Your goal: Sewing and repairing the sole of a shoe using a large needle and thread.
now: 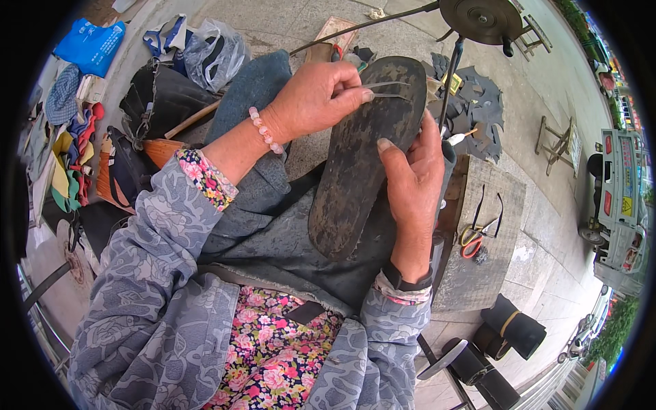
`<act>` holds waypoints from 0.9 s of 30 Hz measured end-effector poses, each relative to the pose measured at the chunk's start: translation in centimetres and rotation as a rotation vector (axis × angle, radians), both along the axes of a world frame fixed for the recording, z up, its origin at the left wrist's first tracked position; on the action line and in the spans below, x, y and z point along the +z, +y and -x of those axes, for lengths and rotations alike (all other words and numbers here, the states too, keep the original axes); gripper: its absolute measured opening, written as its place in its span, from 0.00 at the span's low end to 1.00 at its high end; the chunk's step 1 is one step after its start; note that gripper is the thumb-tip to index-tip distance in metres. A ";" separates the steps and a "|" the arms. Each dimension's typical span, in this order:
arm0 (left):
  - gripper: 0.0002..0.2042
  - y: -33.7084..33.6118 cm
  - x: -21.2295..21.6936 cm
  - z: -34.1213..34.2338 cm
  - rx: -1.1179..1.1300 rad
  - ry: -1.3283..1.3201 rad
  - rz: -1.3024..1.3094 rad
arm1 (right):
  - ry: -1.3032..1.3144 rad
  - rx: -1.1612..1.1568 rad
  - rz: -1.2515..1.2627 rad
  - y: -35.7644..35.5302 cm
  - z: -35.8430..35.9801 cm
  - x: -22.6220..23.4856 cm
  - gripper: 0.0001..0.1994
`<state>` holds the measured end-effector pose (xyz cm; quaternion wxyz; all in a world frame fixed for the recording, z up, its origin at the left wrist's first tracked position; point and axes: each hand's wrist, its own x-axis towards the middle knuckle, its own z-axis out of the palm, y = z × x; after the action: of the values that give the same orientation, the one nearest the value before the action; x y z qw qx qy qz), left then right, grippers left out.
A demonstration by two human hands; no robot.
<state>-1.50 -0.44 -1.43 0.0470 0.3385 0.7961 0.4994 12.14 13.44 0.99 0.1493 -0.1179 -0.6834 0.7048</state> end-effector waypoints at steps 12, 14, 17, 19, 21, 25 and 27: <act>0.15 -0.1 0.2 -0.1 0.005 -0.011 0.021 | -0.013 0.003 0.000 0.0 -0.2 -0.2 0.31; 0.15 -0.1 0.2 -0.1 0.007 -0.002 0.022 | -0.012 0.006 -0.017 0.1 -0.2 -0.2 0.31; 0.15 0.0 0.0 -0.1 0.006 -0.004 0.023 | -0.018 -0.001 -0.011 0.0 -0.1 0.0 0.31; 0.15 -0.1 -0.6 0.0 -0.018 0.049 -0.030 | -0.025 0.006 -0.021 0.0 -0.1 0.1 0.31; 0.15 -0.1 -0.6 0.0 -0.024 0.047 -0.029 | -0.034 0.010 -0.030 0.0 -0.1 0.1 0.31; 0.15 -0.1 -0.5 0.0 -0.033 0.050 -0.029 | -0.013 0.011 -0.033 0.1 0.0 -0.1 0.31; 0.15 -0.1 -0.6 0.0 -0.040 0.045 -0.042 | -0.010 0.011 -0.028 0.1 0.0 -0.1 0.30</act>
<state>-1.54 -0.52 -2.03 0.0321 0.3663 0.7795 0.5071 12.17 13.50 0.84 0.1436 -0.1153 -0.6947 0.6954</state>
